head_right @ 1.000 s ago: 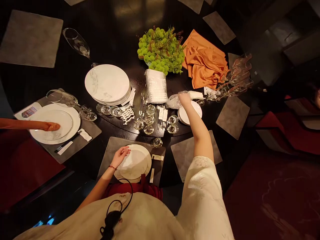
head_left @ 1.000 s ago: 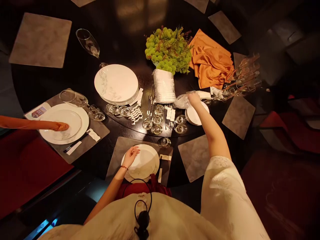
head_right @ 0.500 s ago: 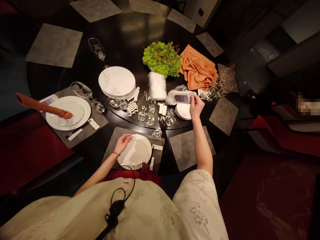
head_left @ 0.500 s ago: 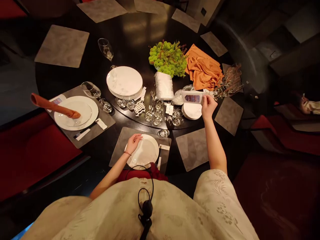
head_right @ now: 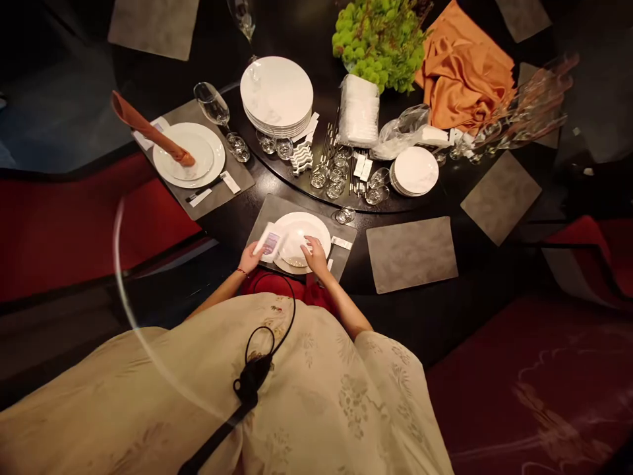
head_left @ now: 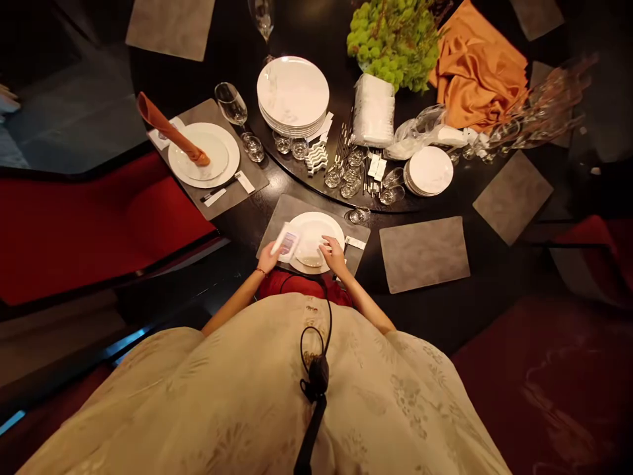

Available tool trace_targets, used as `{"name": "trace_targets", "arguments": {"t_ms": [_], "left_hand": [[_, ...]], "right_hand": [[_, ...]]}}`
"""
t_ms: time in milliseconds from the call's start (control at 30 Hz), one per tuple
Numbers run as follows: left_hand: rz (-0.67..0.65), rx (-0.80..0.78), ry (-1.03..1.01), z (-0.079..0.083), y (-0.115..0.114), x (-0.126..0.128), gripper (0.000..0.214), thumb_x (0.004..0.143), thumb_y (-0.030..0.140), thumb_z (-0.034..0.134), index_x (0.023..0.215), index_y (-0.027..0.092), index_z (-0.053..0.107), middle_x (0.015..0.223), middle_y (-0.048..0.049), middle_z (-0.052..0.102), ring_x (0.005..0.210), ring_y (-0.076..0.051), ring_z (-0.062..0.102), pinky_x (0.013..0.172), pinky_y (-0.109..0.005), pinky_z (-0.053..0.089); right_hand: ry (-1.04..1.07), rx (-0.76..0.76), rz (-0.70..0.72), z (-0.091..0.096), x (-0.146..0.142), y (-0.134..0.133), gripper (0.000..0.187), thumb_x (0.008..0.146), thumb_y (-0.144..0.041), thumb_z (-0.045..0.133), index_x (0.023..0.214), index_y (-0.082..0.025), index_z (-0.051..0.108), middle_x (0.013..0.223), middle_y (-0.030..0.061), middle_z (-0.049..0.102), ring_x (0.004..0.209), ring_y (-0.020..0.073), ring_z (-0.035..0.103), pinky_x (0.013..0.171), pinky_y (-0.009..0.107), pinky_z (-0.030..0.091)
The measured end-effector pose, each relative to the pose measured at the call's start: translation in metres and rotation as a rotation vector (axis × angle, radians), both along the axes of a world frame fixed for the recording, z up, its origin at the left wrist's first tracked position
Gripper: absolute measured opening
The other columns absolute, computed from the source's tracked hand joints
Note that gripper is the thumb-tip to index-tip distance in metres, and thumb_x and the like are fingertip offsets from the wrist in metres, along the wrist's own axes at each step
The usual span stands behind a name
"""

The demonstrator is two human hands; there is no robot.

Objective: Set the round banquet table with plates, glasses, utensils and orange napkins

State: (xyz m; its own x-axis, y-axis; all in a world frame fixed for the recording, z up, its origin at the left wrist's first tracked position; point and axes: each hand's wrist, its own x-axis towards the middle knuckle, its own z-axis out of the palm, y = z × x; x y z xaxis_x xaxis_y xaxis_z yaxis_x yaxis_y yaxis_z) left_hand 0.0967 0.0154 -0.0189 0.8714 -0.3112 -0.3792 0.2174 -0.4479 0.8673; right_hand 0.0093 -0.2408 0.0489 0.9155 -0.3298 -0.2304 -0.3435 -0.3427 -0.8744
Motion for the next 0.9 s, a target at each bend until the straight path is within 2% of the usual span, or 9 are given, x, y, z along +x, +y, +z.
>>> {"name": "trace_targets", "arguments": {"t_ms": [67,133,200,300,367,500,633,767,900], "left_hand": [[0.166,0.092,-0.004,-0.028,0.033,0.003,0.042,0.086,0.031,0.058,0.122,0.009,0.065,0.122,-0.015,0.068,0.115,-0.029,0.063,0.104,-0.043,0.047],[0.226,0.12,0.005,-0.047,0.052,0.007,0.049,0.086,0.025,0.057,0.132,0.007,0.059,0.134,-0.0182,0.061,0.125,-0.029,0.057,0.11,-0.042,0.042],[0.2,0.107,0.028,-0.058,0.058,0.009,0.055,0.085,0.023,0.057,0.138,0.006,0.055,0.138,-0.0189,0.058,0.126,-0.028,0.057,0.111,-0.04,0.042],[0.06,0.126,0.014,-0.065,0.052,0.007,0.056,0.084,0.024,0.059,0.137,0.008,0.057,0.136,-0.0175,0.061,0.122,-0.028,0.06,0.109,-0.039,0.044],[-0.005,0.213,-0.04,-0.066,0.047,0.005,0.053,0.084,0.026,0.059,0.133,0.007,0.061,0.132,-0.0182,0.063,0.121,-0.03,0.06,0.108,-0.04,0.043],[-0.013,0.408,-0.103,-0.062,0.045,0.001,0.05,0.088,0.031,0.054,0.132,0.008,0.062,0.122,-0.0205,0.065,0.114,-0.033,0.061,0.103,-0.041,0.044],[-0.054,0.496,-0.12,-0.052,0.047,-0.001,0.049,0.09,0.03,0.051,0.133,0.01,0.061,0.116,-0.0201,0.065,0.112,-0.032,0.06,0.101,-0.04,0.044],[-0.093,0.564,-0.087,-0.041,0.044,-0.002,0.047,0.091,0.03,0.049,0.133,0.013,0.059,0.106,-0.018,0.064,0.107,-0.032,0.06,0.096,-0.04,0.045],[-0.153,0.638,-0.074,-0.034,0.043,-0.003,0.048,0.092,0.033,0.047,0.135,0.015,0.057,0.109,-0.0192,0.062,0.107,-0.034,0.058,0.094,-0.042,0.045]], "right_hand": [[0.038,0.033,-0.028,-0.011,-0.024,0.009,0.036,0.089,-0.036,0.055,0.118,-0.019,0.066,0.125,0.0133,0.063,0.095,0.0194,0.065,0.076,0.03,0.055],[0.089,0.037,-0.033,-0.018,-0.045,0.013,0.031,0.089,-0.035,0.054,0.11,-0.019,0.069,0.118,0.0123,0.067,0.09,0.0188,0.065,0.078,0.032,0.055],[0.144,0.025,-0.033,-0.022,-0.061,0.015,0.028,0.088,-0.033,0.053,0.105,-0.018,0.071,0.112,0.0114,0.069,0.085,0.0184,0.066,0.079,0.033,0.056],[0.198,0.004,-0.04,-0.026,-0.076,0.015,0.026,0.086,-0.031,0.053,0.1,-0.018,0.071,0.107,0.0098,0.071,0.08,0.0177,0.066,0.077,0.033,0.055],[0.204,-0.003,-0.052,-0.028,-0.083,0.016,0.025,0.085,-0.03,0.053,0.098,-0.019,0.072,0.104,0.009,0.072,0.08,0.0175,0.065,0.077,0.032,0.055],[0.194,0.0,-0.109,-0.03,-0.093,0.018,0.028,0.084,-0.032,0.053,0.098,-0.017,0.072,0.101,0.0082,0.073,0.08,0.0175,0.065,0.078,0.031,0.054],[0.233,0.031,-0.178,-0.035,-0.105,0.017,0.031,0.084,-0.034,0.051,0.1,-0.017,0.071,0.093,0.0061,0.073,0.081,0.0176,0.066,0.079,0.032,0.053],[0.268,0.056,-0.233,-0.041,-0.116,0.015,0.031,0.085,-0.035,0.051,0.101,-0.018,0.07,0.094,0.0059,0.073,0.082,0.0185,0.066,0.079,0.033,0.053],[0.291,0.066,-0.265,-0.043,-0.118,0.014,0.028,0.084,-0.034,0.052,0.098,-0.017,0.07,0.095,0.007,0.074,0.08,0.0193,0.067,0.078,0.033,0.053]]}}
